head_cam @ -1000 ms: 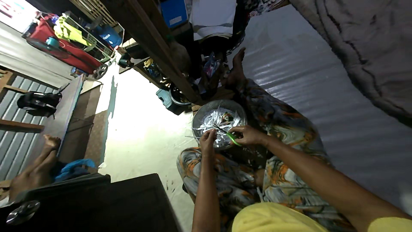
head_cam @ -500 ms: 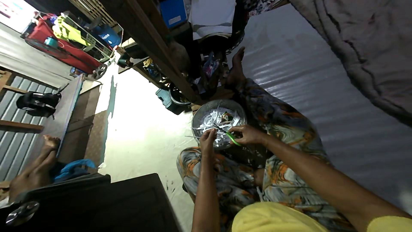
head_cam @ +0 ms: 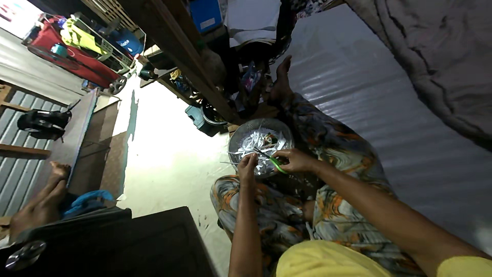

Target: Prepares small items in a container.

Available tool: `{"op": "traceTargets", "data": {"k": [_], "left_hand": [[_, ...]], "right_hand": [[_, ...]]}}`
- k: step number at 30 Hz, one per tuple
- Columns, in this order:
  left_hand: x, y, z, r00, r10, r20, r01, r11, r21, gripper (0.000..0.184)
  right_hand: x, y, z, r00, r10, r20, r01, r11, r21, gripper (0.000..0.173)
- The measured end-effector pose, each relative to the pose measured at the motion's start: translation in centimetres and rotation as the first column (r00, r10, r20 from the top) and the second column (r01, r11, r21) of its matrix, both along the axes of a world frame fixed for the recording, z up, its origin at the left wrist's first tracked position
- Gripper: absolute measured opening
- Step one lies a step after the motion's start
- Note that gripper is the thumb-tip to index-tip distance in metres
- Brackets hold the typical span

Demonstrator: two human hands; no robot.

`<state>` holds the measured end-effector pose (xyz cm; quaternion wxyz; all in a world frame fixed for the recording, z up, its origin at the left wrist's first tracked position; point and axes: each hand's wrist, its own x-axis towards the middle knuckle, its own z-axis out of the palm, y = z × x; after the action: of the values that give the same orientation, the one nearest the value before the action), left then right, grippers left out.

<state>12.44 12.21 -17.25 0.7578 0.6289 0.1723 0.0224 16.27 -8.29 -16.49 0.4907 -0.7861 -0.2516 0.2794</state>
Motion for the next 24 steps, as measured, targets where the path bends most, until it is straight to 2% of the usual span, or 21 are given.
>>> {"op": "traceTargets", "data": {"k": [7, 14, 24], "left_hand": [[0.0, -0.07, 0.17, 1.0, -0.002, -0.015, 0.002, 1.0, 0.001, 0.013], [0.01, 0.06, 0.06, 1.0, -0.001, 0.005, 0.001, 1.0, -0.008, 0.015], [0.0, -0.08, 0.05, 1.0, -0.013, -0.004, 0.013, 1.0, 0.004, 0.015]], "right_hand": [[0.02, -0.02, -0.14, 0.999, -0.029, 0.031, 0.028, 0.999, 0.03, 0.036], [0.02, -0.1, 0.07, 1.0, -0.01, 0.026, 0.01, 1.0, -0.008, 0.047], [0.0, 0.03, -0.13, 0.999, -0.017, 0.047, 0.017, 1.0, 0.002, 0.041]]}}
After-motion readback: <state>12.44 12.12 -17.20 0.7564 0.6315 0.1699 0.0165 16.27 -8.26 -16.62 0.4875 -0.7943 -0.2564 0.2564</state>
